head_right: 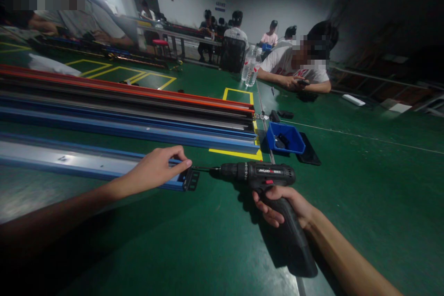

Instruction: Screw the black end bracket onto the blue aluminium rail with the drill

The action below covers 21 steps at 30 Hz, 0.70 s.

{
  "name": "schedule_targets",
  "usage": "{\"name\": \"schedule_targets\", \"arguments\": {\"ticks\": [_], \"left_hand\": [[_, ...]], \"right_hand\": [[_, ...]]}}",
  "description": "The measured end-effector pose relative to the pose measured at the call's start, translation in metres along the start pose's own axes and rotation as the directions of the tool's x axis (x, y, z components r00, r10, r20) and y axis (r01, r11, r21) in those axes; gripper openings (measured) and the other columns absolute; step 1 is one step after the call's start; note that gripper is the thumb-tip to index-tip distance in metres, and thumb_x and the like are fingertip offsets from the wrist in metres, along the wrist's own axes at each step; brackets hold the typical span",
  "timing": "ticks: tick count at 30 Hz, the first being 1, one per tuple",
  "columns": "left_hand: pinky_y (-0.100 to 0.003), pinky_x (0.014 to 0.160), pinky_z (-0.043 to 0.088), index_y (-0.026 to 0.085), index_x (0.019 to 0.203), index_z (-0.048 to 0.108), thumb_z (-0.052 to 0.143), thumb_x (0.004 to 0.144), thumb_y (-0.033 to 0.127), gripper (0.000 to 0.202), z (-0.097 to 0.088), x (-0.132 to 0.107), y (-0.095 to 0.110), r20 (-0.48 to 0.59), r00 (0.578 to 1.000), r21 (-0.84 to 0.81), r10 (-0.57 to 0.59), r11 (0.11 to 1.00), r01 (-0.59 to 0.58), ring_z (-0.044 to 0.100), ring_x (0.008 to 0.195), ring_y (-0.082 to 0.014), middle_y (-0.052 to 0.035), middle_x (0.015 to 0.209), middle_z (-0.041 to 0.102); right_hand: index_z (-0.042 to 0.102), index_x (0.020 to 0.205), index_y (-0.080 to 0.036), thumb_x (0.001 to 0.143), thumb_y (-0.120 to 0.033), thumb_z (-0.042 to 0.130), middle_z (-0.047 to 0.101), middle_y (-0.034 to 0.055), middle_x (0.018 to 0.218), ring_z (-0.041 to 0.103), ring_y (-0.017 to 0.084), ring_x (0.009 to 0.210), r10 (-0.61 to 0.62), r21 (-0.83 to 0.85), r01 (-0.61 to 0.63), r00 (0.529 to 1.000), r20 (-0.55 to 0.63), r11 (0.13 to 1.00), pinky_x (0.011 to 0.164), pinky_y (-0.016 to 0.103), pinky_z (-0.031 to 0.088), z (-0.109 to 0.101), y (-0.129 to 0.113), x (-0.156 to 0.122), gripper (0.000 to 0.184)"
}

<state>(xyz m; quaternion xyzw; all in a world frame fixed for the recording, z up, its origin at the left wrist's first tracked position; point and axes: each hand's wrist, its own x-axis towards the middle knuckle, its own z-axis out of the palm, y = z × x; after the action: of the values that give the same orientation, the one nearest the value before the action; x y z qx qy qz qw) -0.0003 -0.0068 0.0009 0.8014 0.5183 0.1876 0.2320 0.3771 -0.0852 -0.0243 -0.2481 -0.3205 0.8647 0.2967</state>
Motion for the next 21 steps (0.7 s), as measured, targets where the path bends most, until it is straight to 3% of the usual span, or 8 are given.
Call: {"name": "schedule_targets", "arguments": {"ticks": [21], "left_hand": [[-0.033, 0.071, 0.045, 0.025, 0.093, 0.067, 0.056, 0.094, 0.053, 0.030, -0.0009, -0.0002, 0.0019, 0.005, 1.000, -0.005, 0.004, 1.000, -0.004, 0.070, 0.086, -0.0235, -0.0010, 0.093, 0.076]], "right_hand": [[0.072, 0.106, -0.004, 0.090, -0.025, 0.055, 0.066, 0.0058, 0.079, 0.046, 0.003, 0.040, 0.027, -0.020, -0.028, 0.999, -0.041, 0.999, 0.049, 0.019, 0.051, -0.0043, 0.0001, -0.0022, 0.031]]}}
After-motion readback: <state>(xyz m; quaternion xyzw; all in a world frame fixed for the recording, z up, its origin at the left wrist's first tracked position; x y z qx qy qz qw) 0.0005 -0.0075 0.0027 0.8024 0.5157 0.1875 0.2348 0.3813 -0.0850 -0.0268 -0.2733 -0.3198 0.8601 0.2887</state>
